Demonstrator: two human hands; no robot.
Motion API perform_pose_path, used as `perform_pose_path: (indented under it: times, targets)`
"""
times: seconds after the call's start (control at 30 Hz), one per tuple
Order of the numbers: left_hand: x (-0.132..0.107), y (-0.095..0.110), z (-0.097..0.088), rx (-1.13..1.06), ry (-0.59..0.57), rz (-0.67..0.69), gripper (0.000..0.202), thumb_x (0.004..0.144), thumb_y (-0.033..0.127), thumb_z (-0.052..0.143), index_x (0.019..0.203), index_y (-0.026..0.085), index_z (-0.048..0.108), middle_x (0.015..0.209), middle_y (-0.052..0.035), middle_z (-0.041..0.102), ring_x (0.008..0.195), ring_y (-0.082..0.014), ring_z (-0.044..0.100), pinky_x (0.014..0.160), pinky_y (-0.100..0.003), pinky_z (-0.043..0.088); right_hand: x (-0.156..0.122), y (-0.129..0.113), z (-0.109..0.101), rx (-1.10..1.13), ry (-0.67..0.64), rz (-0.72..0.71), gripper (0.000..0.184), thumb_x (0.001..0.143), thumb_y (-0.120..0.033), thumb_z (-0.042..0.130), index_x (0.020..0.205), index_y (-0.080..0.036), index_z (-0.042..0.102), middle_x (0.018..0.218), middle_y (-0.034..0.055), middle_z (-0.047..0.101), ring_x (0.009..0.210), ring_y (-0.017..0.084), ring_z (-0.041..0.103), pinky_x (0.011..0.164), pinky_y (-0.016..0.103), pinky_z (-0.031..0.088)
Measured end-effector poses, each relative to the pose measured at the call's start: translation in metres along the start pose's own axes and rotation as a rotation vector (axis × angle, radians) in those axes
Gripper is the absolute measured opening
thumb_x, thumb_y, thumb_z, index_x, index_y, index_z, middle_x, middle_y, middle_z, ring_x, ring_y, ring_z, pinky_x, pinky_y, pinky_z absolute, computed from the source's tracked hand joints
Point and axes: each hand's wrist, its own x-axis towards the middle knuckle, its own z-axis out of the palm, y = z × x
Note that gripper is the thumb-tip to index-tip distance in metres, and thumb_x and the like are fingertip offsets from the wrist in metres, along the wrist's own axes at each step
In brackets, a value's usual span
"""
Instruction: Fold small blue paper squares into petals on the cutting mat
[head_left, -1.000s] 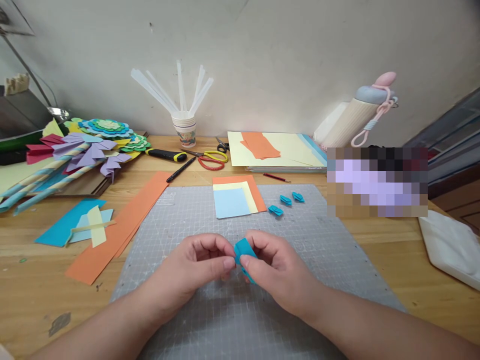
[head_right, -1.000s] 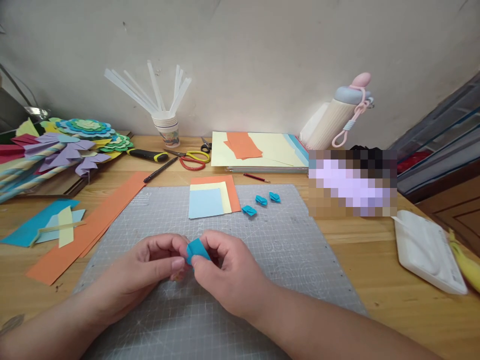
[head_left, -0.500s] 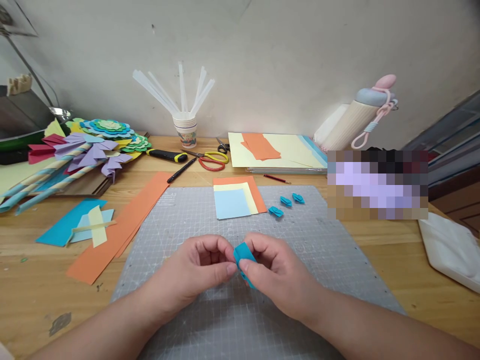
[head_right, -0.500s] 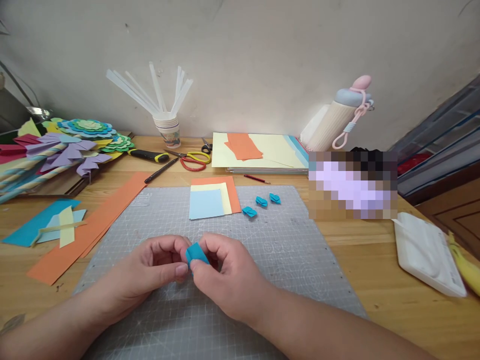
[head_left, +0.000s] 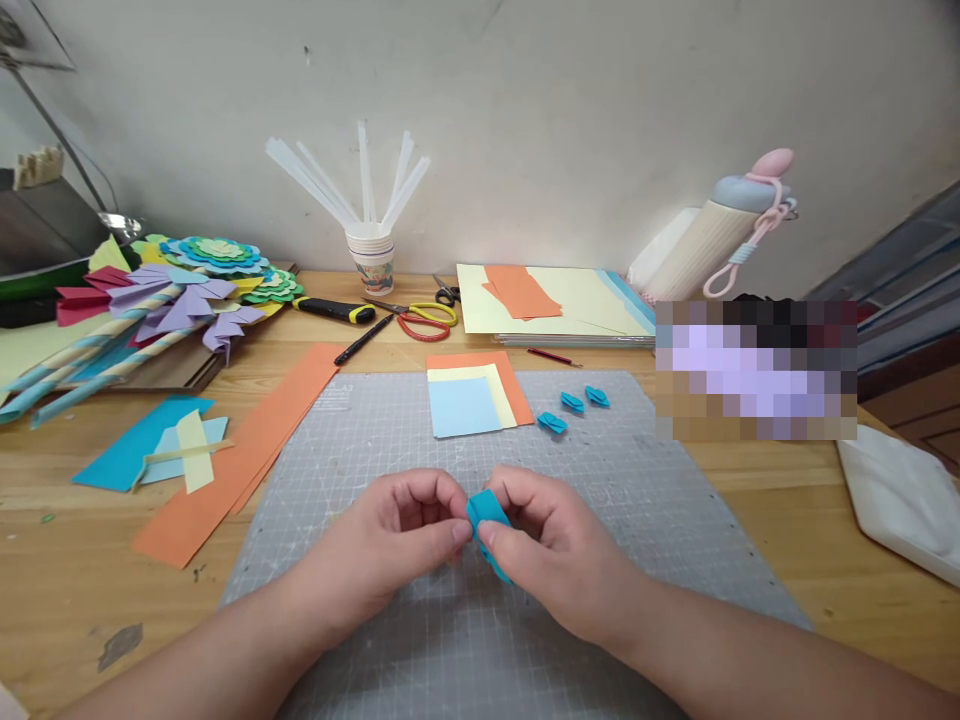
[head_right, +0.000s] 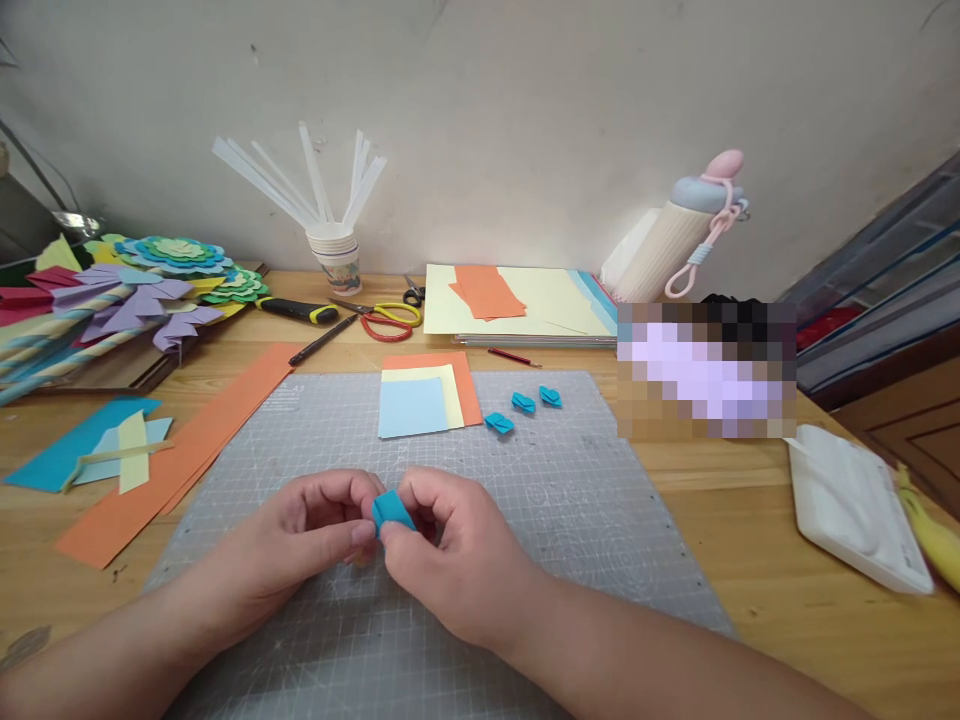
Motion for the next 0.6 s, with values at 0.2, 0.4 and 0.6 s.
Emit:
perform_pose_path:
  times: [0.2,0.4,0.6]
  targets:
    - [-0.0009,-0.0013,0.0013,0.114,0.039,-0.003,0.018,0.074,0.031,0.065,0.069,0.016,0.056,0.060,0.0045,0.048,0.058,-0.0098,0.038,0.055,-0.024,0.028,-0.0009,-0.0003,0.0002,-0.051,-0.013,0.017,0.018,0.076,-0.020,0.052,0.062,-0.020,0.041,0.058,-0.0058,0.038,0.055,0.010,0.034,0.051,0.024,0.029]
    - [-0.0028,-0.0016,0.0008,0.170,0.026,0.014,0.013,0.076,0.027,0.060,0.069,0.017,0.055,0.060,0.0046,0.048,0.057,-0.0103,0.038,0.054,-0.024,0.029,-0.0028,0.0002,0.0005,-0.048,-0.048,0.019,0.018,0.078,-0.018,0.051,0.062,-0.020,0.043,0.057,-0.0052,0.040,0.055,0.010,0.036,0.051,0.024,0.031]
    - [-0.0042,0.0011,0.0020,0.155,-0.023,0.049,0.014,0.081,0.029,0.054,0.073,0.017,0.055,0.063,0.0036,0.049,0.060,-0.0110,0.039,0.057,-0.025,0.031,-0.0003,-0.0004,0.0014,0.075,-0.023,0.027,0.018,0.079,-0.021,0.052,0.063,-0.020,0.044,0.058,-0.0056,0.042,0.055,0.009,0.036,0.051,0.022,0.033]
